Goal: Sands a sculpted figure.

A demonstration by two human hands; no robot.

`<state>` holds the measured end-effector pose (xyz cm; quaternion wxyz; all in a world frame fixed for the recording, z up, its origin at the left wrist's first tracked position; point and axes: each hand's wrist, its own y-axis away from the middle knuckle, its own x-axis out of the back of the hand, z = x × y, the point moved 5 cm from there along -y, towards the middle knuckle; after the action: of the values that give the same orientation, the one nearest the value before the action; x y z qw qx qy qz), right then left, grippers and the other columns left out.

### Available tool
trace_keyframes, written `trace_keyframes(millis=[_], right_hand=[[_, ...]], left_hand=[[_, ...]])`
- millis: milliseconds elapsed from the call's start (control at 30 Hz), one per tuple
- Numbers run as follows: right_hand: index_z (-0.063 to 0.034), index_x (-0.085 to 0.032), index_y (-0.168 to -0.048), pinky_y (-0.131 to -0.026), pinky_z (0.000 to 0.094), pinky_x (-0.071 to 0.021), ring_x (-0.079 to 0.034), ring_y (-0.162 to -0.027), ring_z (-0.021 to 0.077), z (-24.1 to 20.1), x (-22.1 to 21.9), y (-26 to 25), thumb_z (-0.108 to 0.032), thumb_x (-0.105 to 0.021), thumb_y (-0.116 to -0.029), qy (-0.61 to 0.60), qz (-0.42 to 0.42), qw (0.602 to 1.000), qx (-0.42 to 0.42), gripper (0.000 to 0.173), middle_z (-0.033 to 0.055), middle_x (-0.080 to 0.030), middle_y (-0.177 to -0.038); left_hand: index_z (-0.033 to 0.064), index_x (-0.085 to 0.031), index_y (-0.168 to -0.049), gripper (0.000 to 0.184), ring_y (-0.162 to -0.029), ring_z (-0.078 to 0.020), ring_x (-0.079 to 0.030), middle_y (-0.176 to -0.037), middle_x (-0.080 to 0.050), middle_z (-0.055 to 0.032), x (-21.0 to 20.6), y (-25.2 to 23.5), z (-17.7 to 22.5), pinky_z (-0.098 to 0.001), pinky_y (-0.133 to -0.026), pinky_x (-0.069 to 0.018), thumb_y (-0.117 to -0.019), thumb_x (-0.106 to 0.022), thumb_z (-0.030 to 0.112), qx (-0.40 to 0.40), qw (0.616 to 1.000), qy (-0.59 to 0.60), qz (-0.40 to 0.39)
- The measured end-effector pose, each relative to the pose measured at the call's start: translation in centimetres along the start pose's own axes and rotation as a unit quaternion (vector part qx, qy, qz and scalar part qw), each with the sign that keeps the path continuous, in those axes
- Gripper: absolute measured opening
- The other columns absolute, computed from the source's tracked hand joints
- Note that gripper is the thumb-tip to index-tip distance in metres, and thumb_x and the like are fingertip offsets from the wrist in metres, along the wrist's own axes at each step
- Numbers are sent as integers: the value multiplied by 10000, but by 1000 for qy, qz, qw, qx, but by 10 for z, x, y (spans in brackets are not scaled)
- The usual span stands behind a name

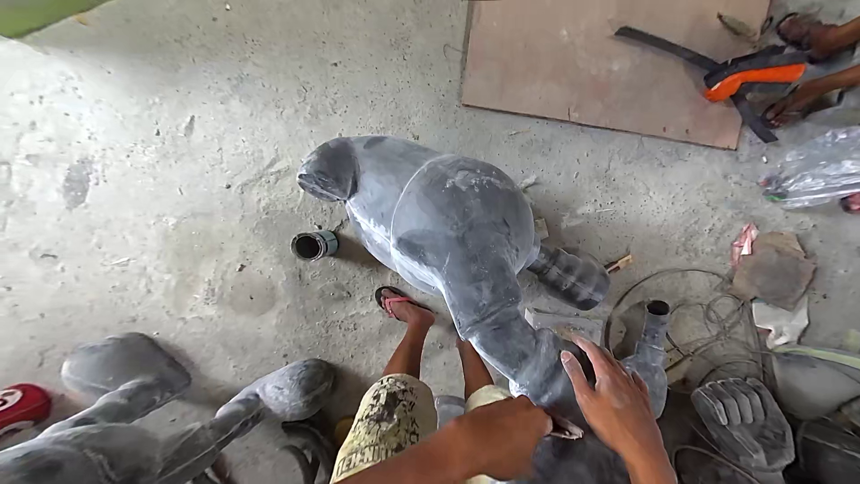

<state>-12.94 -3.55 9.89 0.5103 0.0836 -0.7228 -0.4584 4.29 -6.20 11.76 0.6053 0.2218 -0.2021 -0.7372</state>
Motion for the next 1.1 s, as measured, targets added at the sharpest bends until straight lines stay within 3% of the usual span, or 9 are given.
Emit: trace_keyframes(millis=[100, 267, 400, 467, 533, 733, 900, 1033, 1100], right_hand=[[-377, -556, -1462, -1152, 620, -340, -540, -1366, 192, 5, 1, 2, -774, -277, -958, -9, 1, 1000, -2, 699, -69, -615, -1433], [-345, -622, -1405, -1125, 595, -398, -591, -1304, 160, 9, 2, 3, -742, -356, -963, -32, 47, 998, 26, 651, -63, -663, -1364], [-352, -630, -1391, -1107, 580, -426, -608, -1266, 127, 11, 0, 5, -709, -416, -973, -50, 61, 996, 41, 590, -83, -675, -1328], [-323, -635, -1391, -1097, 571, -446, -605, -1271, 139, 13, 0, 7, -681, -451, -982, -65, 56, 995, 47, 574, -66, -670, -1337], [-289, -650, -1375, -1072, 543, -478, -611, -1261, 138, 14, 1, 7, -653, -482, -984, -80, 62, 993, 56, 560, -55, -674, -1328], [-260, -655, -1369, -1027, 435, -537, -631, -1221, 106, 13, 1, 6, -624, -508, -986, -92, 68, 991, 72, 549, -35, -687, -1300], [-255, -660, -1361, -1019, 419, -547, -634, -1221, 104, 11, 1, 3, -631, -498, -982, -90, 76, 990, 74, 558, -29, -688, -1301], [-266, -662, -1358, -1017, 436, -543, -640, -1214, 113, 10, 1, 4, -647, -466, -984, -68, 72, 993, 71, 568, -25, -691, -1295], [-259, -660, -1361, -1027, 440, -538, -635, -1225, 115, 9, 0, 2, -641, -466, -989, -68, 69, 992, 75, 568, -25, -688, -1304]], left_hand=[[9, -659, -1078, 160, -948, -400, -679, -978, -686, -207, -1, 13, -11, -609, -810, -542, -927, -633, 56, 14, 999, 31, 27], [9, -681, -1067, 234, -848, -321, -709, -910, -701, -181, -8, 62, -76, -528, -784, -578, -1032, -510, 165, 60, 965, 115, 227], [16, -688, -1145, 284, -955, -221, -724, -1018, -737, -132, -23, 76, -107, -445, -894, -580, -1053, -548, 246, 58, 936, 202, 282], [43, -702, -1171, 267, -1024, -131, -714, -1091, -743, -80, -34, 70, -111, -364, -954, -581, -1049, -571, 242, 29, 913, 251, 320], [41, -693, -1177, 260, -1047, -101, -704, -1110, -737, -67, -44, 61, -111, -331, -968, -580, -1049, -573, 233, 0, 896, 288, 339], [16, -661, -1226, 274, -1097, -128, -690, -1153, -717, -104, -55, 44, -92, -328, -991, -565, -1060, -540, 197, -32, 892, 318, 321], [-22, -639, -1228, 283, -1154, -298, -650, -1242, -640, -201, -61, 24, -65, -463, -995, -540, -1029, -504, 128, -22, 937, 274, 217], [31, -674, -1167, 251, -1097, -357, -657, -1282, -591, -196, -65, -4, -45, -544, -835, -589, -952, -548, 68, 27, 974, 162, 159], [6, -684, -1130, 214, -1025, -384, -683, -1281, -589, -220, -51, 8, -24, -548, -736, -607, -974, -545, 53, 35, 982, 97, 156]])
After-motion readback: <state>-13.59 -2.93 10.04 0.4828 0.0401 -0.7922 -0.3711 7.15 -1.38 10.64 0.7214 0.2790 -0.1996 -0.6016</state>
